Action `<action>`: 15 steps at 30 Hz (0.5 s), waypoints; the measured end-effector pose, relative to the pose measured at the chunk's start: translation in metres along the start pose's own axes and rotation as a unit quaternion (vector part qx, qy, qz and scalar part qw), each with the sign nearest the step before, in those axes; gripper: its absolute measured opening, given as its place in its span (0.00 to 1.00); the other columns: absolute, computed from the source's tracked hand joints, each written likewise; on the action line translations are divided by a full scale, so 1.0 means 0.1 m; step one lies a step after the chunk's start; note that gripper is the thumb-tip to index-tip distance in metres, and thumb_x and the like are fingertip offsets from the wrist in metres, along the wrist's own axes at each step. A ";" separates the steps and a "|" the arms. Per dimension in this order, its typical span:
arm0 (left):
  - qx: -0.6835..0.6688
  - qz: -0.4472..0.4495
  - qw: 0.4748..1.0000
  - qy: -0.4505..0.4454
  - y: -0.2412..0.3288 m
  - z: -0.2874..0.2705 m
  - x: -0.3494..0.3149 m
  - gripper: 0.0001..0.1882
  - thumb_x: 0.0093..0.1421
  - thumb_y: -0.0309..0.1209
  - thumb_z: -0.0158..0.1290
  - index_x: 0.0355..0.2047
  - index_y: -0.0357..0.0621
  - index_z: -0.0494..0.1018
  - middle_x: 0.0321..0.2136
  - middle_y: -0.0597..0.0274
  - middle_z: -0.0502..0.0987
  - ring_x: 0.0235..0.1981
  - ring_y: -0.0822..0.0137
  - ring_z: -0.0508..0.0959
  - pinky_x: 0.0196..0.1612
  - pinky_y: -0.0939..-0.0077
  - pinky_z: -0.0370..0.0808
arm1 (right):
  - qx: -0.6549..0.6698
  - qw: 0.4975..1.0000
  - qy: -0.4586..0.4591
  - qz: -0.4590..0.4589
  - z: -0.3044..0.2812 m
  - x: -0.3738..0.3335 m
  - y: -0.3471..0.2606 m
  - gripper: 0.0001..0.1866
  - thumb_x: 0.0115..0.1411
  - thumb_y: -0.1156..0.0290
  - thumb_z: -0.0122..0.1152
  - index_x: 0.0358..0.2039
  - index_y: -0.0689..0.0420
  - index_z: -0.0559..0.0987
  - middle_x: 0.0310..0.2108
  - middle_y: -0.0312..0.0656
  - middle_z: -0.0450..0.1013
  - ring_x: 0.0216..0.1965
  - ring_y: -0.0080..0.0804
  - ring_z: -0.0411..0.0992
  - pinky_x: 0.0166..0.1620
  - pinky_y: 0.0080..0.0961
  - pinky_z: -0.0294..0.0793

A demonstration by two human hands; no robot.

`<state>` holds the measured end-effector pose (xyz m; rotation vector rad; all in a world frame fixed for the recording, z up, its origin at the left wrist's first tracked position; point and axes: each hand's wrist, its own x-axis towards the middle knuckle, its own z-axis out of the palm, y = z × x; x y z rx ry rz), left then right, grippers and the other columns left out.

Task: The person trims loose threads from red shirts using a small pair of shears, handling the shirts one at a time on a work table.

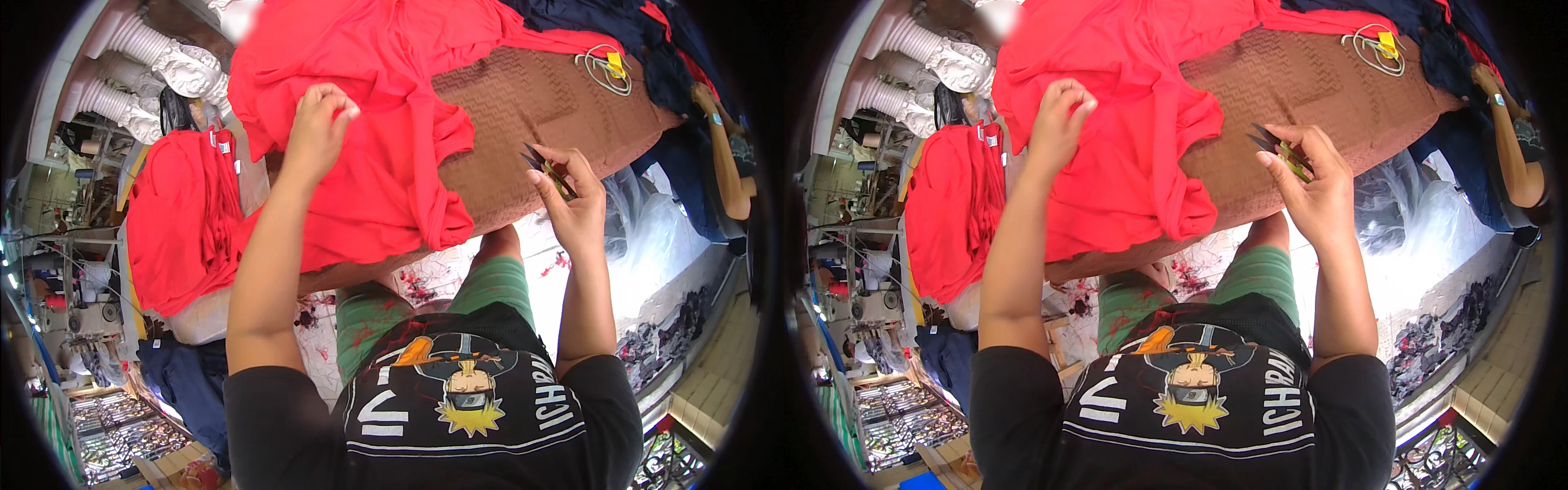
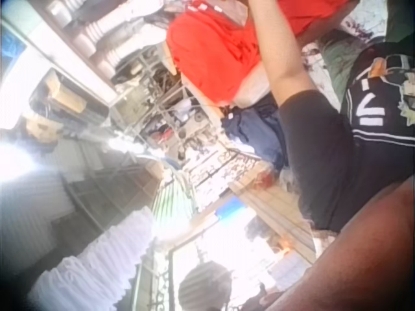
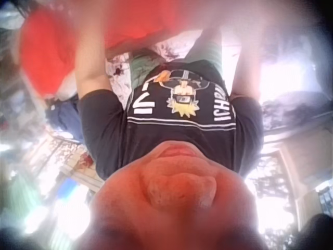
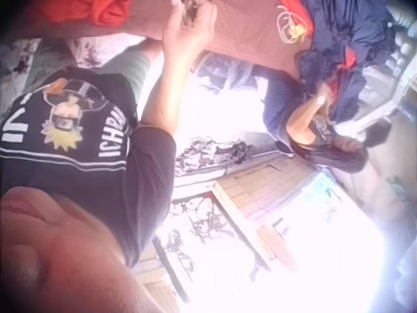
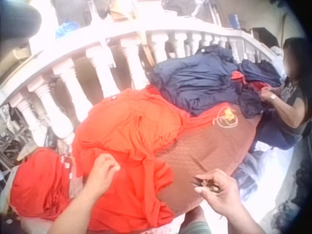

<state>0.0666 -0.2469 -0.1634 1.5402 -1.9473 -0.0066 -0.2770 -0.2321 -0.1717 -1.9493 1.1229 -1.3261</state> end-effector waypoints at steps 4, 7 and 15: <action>-0.496 0.022 0.753 -0.432 0.61 -0.88 -0.45 0.11 0.63 0.34 0.53 0.34 0.37 0.78 0.32 0.55 0.80 0.35 0.62 0.79 0.43 0.70 0.74 | -0.018 1.000 0.002 0.021 -0.06 0.00 0.08 0.14 0.53 0.74 0.68 0.40 0.61 0.79 0.29 0.38 0.71 0.31 0.25 0.70 0.36 0.20 0.70; -0.259 -0.020 0.899 -0.354 0.76 -0.89 -0.52 0.13 0.63 0.32 0.53 0.38 0.32 0.77 0.31 0.53 0.80 0.35 0.62 0.80 0.44 0.71 0.75 | 0.002 1.000 0.006 0.006 0.00 0.02 0.08 0.14 0.53 0.74 0.68 0.40 0.61 0.79 0.28 0.39 0.71 0.30 0.26 0.70 0.35 0.21 0.70; -0.405 -0.442 0.800 -0.005 -0.07 0.63 0.16 0.10 0.63 0.36 0.54 0.40 0.44 0.76 0.32 0.70 0.80 0.27 0.82 0.76 0.25 0.89 0.68 | -0.014 0.999 -0.040 -0.009 0.08 -0.04 -0.10 0.13 0.52 0.74 0.68 0.39 0.61 0.79 0.29 0.40 0.72 0.30 0.26 0.71 0.35 0.22 0.70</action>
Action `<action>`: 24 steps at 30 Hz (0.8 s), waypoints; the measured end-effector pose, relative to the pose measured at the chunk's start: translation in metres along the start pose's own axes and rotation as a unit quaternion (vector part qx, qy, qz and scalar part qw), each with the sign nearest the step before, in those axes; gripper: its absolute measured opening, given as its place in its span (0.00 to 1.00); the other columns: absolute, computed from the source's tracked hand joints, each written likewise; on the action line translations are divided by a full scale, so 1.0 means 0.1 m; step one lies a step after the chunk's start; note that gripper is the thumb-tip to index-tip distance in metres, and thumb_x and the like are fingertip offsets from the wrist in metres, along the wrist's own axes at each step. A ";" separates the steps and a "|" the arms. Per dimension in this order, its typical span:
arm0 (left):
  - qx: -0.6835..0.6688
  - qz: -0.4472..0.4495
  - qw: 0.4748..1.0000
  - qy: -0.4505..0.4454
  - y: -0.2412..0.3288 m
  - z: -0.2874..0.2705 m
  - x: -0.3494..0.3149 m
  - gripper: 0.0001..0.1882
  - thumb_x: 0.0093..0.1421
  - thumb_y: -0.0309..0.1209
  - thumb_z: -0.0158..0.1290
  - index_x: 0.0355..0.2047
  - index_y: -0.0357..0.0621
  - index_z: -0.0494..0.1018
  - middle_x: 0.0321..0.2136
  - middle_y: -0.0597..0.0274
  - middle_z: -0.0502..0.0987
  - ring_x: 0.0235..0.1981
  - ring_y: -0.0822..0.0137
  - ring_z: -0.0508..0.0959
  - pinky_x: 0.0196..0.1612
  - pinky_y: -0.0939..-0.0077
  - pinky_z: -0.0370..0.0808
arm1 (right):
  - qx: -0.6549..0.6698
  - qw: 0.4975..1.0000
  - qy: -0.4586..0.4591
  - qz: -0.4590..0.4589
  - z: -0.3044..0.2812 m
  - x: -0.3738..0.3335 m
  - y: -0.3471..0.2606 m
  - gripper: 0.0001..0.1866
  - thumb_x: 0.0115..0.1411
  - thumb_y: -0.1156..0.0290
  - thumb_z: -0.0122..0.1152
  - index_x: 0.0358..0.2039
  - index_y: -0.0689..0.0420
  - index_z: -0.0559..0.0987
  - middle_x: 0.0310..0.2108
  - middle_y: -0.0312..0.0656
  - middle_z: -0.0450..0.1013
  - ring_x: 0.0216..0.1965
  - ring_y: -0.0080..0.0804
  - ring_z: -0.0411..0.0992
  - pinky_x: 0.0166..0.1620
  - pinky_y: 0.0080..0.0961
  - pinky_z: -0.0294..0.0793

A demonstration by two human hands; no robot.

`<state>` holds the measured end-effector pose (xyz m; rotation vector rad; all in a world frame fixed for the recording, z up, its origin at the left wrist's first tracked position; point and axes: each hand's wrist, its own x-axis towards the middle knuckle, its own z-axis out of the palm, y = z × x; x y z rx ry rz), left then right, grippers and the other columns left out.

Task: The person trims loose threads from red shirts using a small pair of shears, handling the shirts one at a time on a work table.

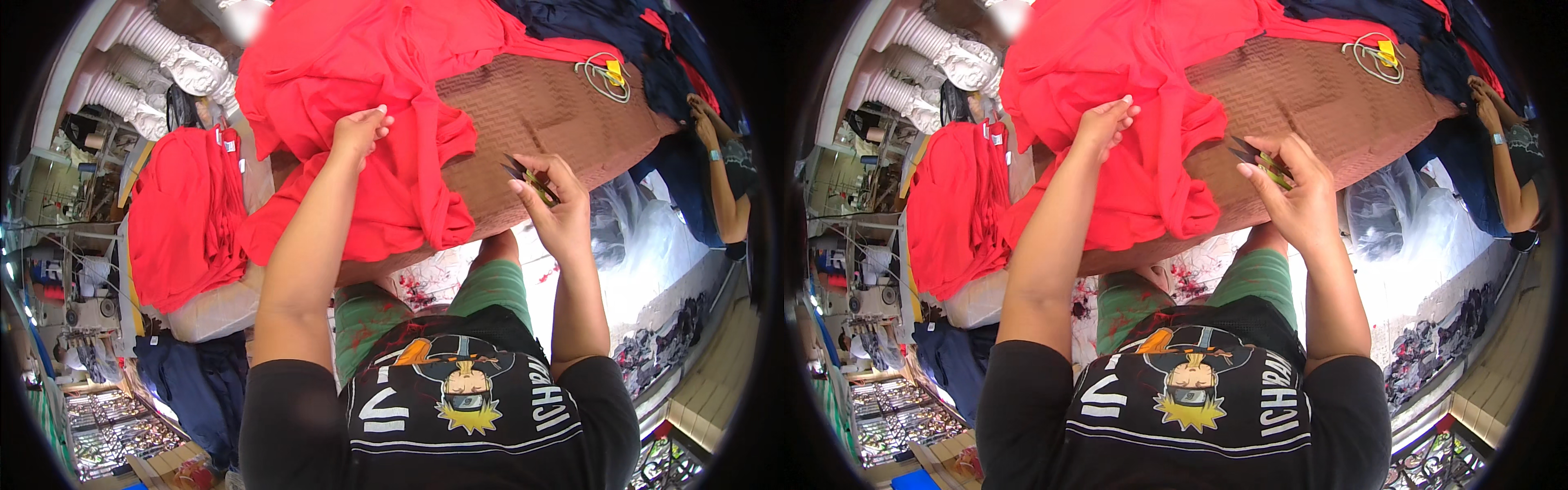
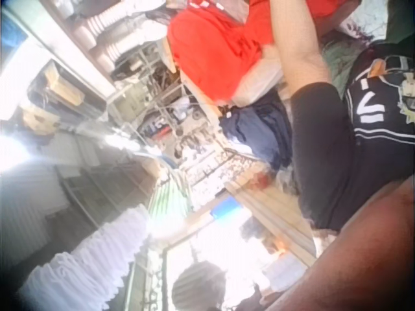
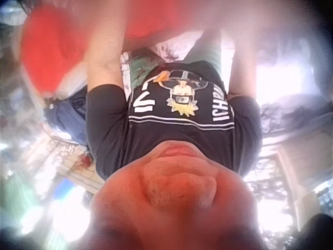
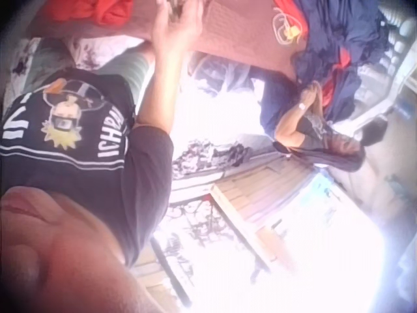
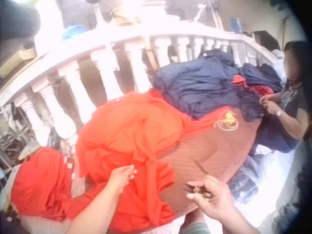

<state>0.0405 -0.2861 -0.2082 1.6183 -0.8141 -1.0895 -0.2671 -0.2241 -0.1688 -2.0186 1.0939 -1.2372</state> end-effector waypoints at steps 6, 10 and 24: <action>-0.190 -0.095 0.972 0.098 -0.10 0.24 0.28 0.07 0.64 0.36 0.54 0.32 0.48 0.74 0.29 0.72 0.80 0.22 0.84 0.75 0.16 0.90 0.58 | -0.006 0.999 0.020 0.047 -0.20 -0.03 0.19 0.13 0.53 0.74 0.68 0.40 0.60 0.79 0.29 0.39 0.72 0.31 0.26 0.71 0.36 0.21 0.70; -0.226 -0.090 0.963 0.119 -0.12 0.25 0.36 0.05 0.64 0.35 0.54 0.34 0.49 0.73 0.30 0.72 0.80 0.23 0.84 0.76 0.16 0.90 0.58 | -0.012 0.999 0.017 0.032 -0.16 -0.01 0.24 0.14 0.53 0.74 0.68 0.40 0.60 0.79 0.29 0.39 0.72 0.31 0.26 0.71 0.36 0.22 0.70; 0.101 0.164 0.760 -0.620 0.62 -0.60 -1.27 0.10 0.61 0.29 0.55 0.42 0.42 0.77 0.47 0.57 0.78 0.53 0.63 0.75 0.53 0.72 0.72 | -0.016 1.000 -0.004 0.026 -0.02 0.03 0.21 0.13 0.53 0.72 0.67 0.40 0.60 0.78 0.30 0.42 0.73 0.31 0.32 0.72 0.38 0.24 0.71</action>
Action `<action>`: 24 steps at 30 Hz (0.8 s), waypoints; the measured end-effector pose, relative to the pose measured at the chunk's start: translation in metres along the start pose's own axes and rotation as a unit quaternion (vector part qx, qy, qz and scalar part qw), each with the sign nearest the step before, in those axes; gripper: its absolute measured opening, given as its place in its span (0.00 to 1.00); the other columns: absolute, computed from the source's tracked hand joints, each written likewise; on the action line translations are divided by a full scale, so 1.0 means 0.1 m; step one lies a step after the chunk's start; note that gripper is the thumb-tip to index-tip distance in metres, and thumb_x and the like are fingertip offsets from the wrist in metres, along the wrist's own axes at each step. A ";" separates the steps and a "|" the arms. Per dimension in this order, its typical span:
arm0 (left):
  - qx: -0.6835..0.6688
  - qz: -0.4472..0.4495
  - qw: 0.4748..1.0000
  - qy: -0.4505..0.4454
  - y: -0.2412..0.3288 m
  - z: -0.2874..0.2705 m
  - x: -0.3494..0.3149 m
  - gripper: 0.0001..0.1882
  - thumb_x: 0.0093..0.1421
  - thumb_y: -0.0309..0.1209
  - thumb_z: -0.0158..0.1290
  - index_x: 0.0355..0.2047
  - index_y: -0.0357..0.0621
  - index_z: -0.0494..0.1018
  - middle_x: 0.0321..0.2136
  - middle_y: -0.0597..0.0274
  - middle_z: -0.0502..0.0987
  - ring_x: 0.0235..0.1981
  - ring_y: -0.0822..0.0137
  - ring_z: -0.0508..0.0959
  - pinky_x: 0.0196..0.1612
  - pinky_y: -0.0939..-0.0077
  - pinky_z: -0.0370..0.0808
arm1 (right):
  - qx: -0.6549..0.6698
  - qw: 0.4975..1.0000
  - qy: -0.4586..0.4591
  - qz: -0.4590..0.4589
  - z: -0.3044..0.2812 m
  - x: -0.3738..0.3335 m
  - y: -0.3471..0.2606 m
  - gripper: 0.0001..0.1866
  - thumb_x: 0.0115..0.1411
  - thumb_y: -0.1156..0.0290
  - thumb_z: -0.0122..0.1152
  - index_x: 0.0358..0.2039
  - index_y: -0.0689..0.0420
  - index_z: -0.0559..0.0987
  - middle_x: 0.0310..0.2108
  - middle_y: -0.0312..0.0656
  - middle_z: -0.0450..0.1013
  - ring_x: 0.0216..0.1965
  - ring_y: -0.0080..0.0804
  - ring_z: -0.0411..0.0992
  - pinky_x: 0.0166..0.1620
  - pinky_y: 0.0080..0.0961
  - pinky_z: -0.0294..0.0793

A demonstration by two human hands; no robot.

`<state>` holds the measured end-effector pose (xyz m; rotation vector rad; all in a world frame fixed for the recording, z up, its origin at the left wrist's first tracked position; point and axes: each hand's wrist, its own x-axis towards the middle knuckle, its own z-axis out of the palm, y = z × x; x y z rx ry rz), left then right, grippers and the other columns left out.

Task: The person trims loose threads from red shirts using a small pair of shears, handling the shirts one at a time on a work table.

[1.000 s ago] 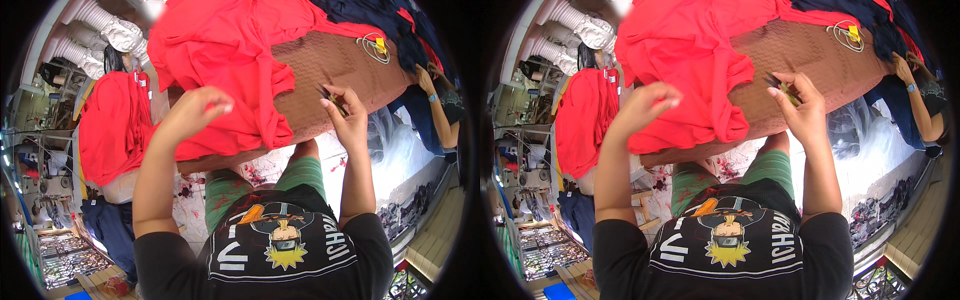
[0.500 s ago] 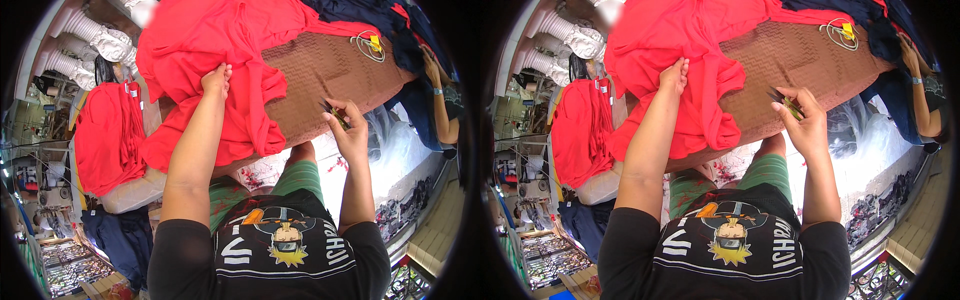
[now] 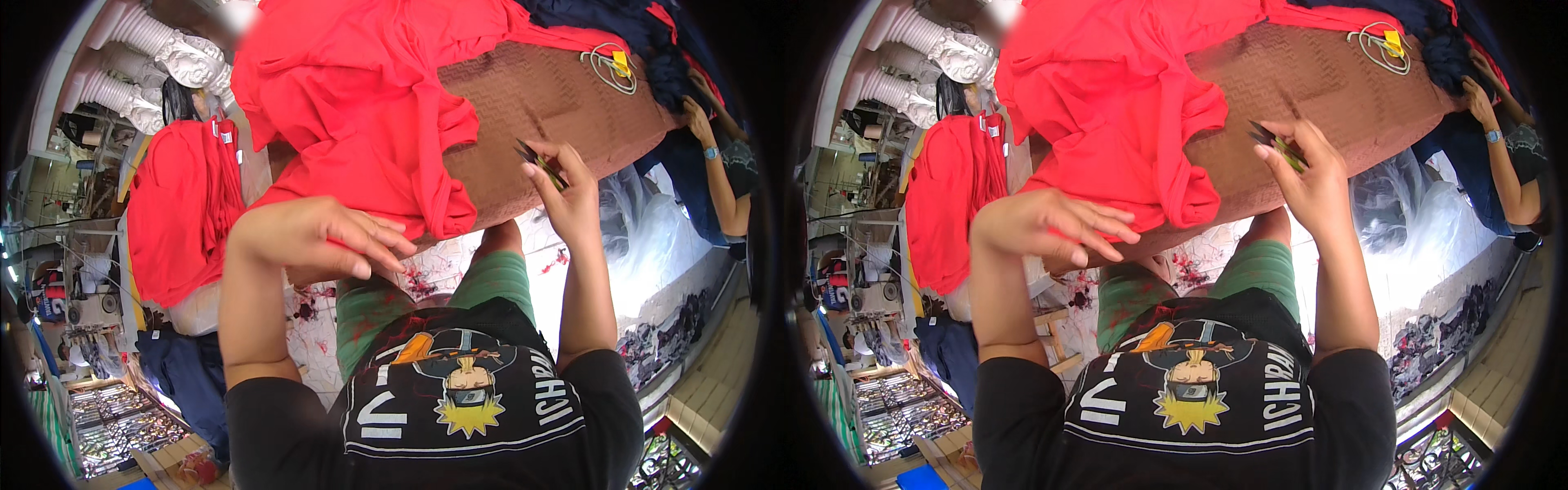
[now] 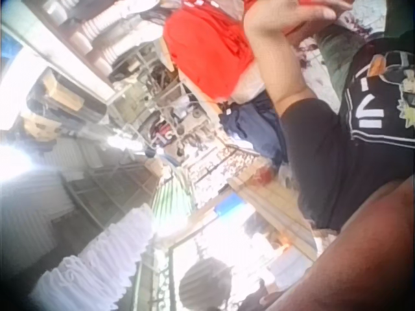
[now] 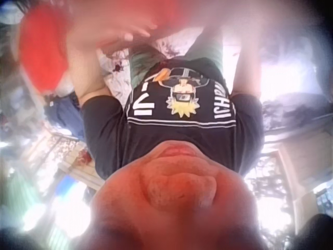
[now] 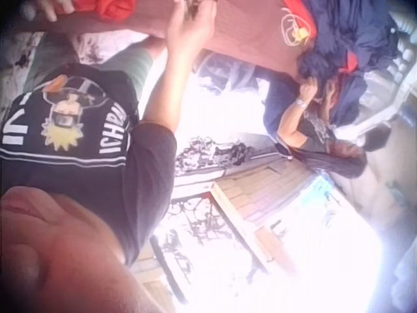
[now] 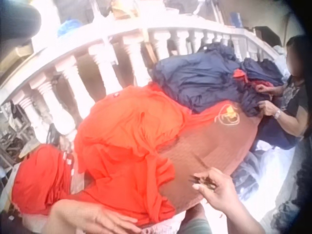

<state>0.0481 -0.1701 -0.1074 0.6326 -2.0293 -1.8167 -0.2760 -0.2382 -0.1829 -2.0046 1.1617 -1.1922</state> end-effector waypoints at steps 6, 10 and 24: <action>0.227 -0.131 0.921 0.287 0.58 -0.51 0.39 0.21 0.62 0.35 0.53 0.52 0.37 0.73 0.52 0.58 0.75 0.55 0.69 0.72 0.58 0.73 0.65 | -0.076 0.995 -0.063 -0.007 0.58 0.43 0.35 0.17 0.53 0.65 0.66 0.44 0.54 0.78 0.37 0.48 0.77 0.39 0.46 0.76 0.42 0.38 0.73; 0.543 -0.146 0.658 0.501 -0.10 -1.62 1.08 0.29 0.58 0.45 0.57 0.54 0.37 0.71 0.55 0.49 0.71 0.59 0.56 0.69 0.61 0.68 0.63 | -0.146 0.978 -0.143 -0.033 0.79 0.48 0.66 0.15 0.52 0.68 0.63 0.42 0.50 0.80 0.32 0.49 0.77 0.37 0.50 0.76 0.41 0.42 0.74; 0.077 0.335 0.699 0.628 0.62 -1.78 0.89 0.09 0.54 0.26 0.61 0.35 0.43 0.73 0.34 0.64 0.77 0.37 0.73 0.76 0.42 0.75 0.73 | 0.106 0.969 0.196 -0.106 -1.20 1.48 0.38 0.12 0.62 0.77 0.54 0.46 0.56 0.79 0.32 0.25 0.72 0.25 0.09 0.63 0.28 0.09 0.59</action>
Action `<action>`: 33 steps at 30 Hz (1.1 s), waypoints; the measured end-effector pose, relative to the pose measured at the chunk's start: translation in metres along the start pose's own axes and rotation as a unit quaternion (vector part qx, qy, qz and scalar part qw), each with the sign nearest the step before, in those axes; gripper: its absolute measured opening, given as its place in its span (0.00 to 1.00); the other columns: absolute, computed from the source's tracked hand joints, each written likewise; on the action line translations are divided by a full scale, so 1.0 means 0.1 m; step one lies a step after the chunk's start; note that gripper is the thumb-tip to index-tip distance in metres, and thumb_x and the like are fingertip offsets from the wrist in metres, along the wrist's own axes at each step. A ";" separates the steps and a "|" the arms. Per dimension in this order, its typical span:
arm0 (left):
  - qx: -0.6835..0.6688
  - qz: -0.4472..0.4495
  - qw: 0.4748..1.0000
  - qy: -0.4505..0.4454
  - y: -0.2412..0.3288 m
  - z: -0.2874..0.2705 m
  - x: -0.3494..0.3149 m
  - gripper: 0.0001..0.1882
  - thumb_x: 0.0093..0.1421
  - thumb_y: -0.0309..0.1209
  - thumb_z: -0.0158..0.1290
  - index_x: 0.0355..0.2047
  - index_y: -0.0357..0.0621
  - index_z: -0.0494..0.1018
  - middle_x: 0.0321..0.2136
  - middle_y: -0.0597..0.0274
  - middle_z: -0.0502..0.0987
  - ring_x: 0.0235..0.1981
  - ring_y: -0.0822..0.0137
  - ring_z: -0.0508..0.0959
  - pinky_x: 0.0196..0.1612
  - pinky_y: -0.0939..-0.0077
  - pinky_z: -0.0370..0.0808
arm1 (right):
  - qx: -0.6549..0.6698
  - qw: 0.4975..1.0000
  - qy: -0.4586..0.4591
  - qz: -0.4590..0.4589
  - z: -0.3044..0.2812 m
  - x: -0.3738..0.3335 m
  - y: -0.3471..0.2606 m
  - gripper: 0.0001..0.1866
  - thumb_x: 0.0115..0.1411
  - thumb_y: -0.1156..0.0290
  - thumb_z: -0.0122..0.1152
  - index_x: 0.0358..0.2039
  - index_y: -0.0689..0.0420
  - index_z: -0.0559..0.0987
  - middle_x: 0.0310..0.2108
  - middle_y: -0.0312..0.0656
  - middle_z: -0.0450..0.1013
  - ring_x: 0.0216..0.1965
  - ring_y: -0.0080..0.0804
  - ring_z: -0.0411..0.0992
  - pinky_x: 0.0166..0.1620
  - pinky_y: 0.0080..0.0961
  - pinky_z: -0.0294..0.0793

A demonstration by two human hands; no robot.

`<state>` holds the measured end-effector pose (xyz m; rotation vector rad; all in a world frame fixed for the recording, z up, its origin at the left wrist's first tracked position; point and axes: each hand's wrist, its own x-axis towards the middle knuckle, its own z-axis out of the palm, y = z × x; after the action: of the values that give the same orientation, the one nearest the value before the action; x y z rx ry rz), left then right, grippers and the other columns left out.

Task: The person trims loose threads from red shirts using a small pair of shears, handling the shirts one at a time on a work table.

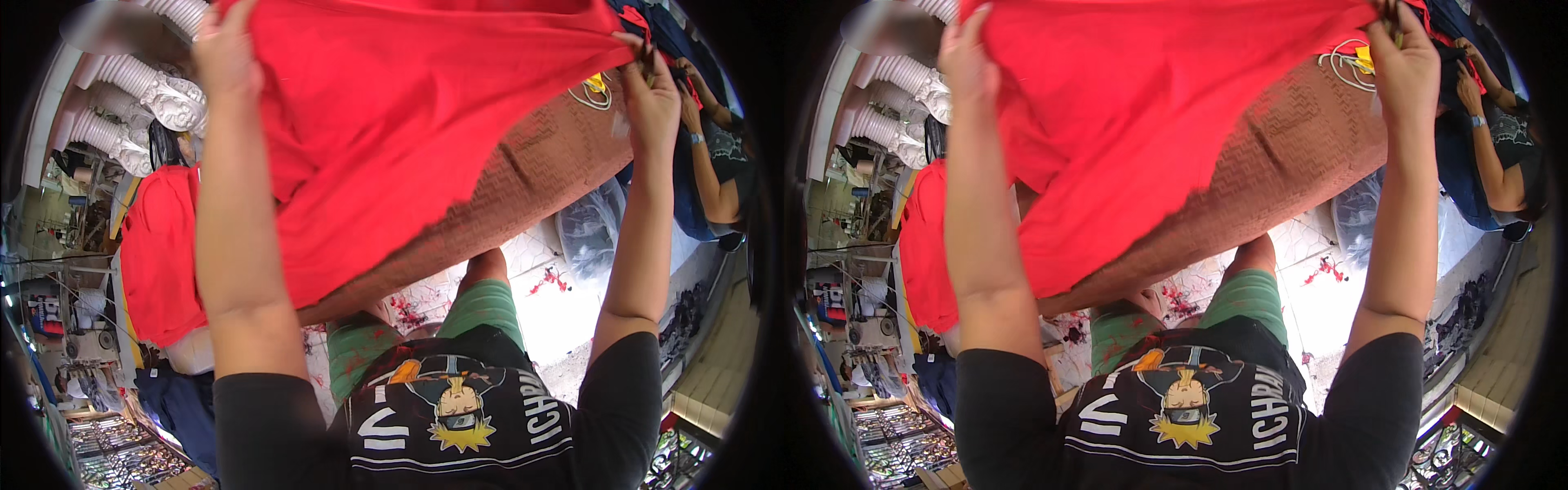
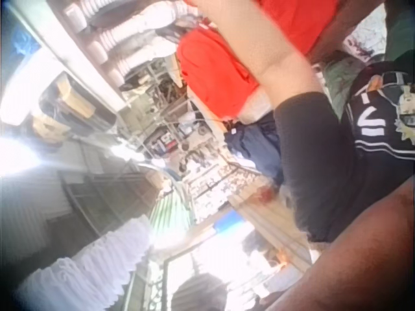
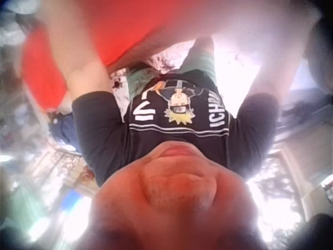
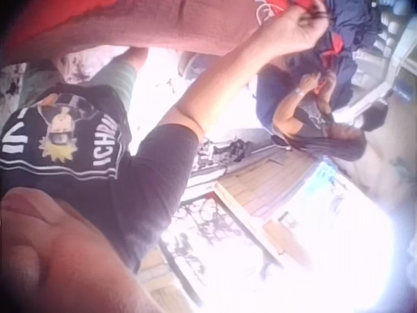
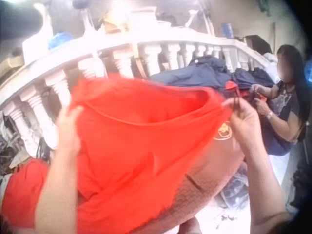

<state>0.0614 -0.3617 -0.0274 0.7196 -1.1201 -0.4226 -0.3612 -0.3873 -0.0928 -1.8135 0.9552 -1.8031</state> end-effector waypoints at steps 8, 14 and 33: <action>0.243 -0.136 0.946 -0.168 0.17 -1.22 -2.23 0.11 0.53 0.15 0.49 0.35 0.42 0.71 0.47 0.57 0.75 0.53 0.64 0.71 0.60 0.70 0.62 | 0.010 0.968 -0.131 0.215 -0.14 -1.13 0.66 0.10 0.62 0.76 0.56 0.43 0.54 0.80 0.18 0.21 0.61 0.17 0.09 0.56 0.21 0.11 0.51; 0.292 -0.201 0.927 -0.122 0.32 -1.34 -2.80 0.12 0.53 0.14 0.46 0.35 0.41 0.71 0.51 0.57 0.73 0.58 0.63 0.68 0.63 0.69 0.59 | -0.123 0.943 -0.137 0.276 -0.26 -1.40 0.49 0.10 0.61 0.69 0.61 0.43 0.53 0.81 0.16 0.21 0.60 0.17 0.09 0.55 0.20 0.13 0.50; 0.361 -0.185 0.886 -0.225 -0.39 0.13 -3.13 0.13 0.54 0.24 0.60 0.42 0.40 0.79 0.43 0.60 0.78 0.39 0.67 0.80 0.42 0.74 0.77 | -0.071 0.936 -0.327 0.107 0.81 -2.12 0.01 0.10 0.52 0.82 0.65 0.36 0.60 0.81 0.28 0.37 0.72 0.29 0.23 0.69 0.34 0.20 0.68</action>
<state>-0.0720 -0.1929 -0.2584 1.5677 -1.6083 -0.5110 -0.2666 -0.2517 -0.2490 -2.0901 0.9673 -0.9072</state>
